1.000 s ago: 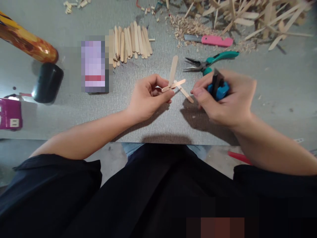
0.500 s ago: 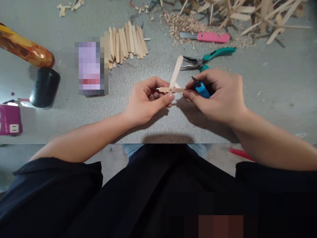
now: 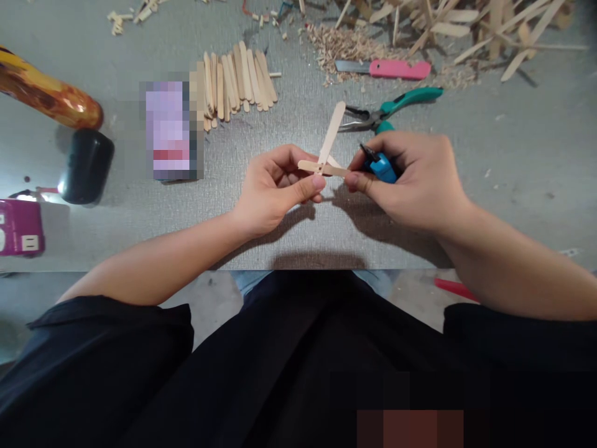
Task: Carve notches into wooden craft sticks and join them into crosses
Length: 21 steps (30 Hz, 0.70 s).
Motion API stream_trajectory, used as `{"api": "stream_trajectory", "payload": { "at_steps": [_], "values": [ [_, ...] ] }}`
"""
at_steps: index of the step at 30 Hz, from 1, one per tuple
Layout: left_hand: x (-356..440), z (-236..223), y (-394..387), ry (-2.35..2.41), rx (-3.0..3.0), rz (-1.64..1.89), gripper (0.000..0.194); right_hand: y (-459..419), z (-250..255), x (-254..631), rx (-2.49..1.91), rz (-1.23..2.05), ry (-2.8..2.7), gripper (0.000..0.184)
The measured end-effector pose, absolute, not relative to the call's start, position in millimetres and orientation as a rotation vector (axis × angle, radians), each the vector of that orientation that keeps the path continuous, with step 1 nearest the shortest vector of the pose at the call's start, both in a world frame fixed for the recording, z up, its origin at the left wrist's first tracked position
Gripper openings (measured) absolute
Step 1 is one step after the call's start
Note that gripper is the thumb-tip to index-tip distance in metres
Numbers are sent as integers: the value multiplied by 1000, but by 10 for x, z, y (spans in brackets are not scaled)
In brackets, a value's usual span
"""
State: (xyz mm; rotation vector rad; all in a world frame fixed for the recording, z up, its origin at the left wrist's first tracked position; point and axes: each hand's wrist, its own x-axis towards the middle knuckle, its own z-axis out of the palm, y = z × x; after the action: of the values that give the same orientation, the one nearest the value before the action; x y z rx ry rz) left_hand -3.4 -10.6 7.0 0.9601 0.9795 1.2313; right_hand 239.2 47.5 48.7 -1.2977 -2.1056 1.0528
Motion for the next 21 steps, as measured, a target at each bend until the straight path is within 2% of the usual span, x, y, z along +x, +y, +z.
{"api": "stream_trajectory", "payload": {
  "at_steps": [5, 9, 14, 21],
  "values": [
    [-24, 108, -118, 1013, 951, 1209, 65, 467, 441, 2406, -1281, 1031, -2060, 40],
    [-19, 156, -130, 1064, 962, 1184, 65, 468, 442, 2421, -1267, 1058, -2126, 29],
    [-24, 174, -133, 1045, 972, 1182, 65, 489, 432, 2419, -1198, 1100, -2067, 33],
    [-40, 161, -144, 1089, 1010, 1163, 62, 518, 430, 2416, -1156, 1091, -2114, 25]
  ]
}}
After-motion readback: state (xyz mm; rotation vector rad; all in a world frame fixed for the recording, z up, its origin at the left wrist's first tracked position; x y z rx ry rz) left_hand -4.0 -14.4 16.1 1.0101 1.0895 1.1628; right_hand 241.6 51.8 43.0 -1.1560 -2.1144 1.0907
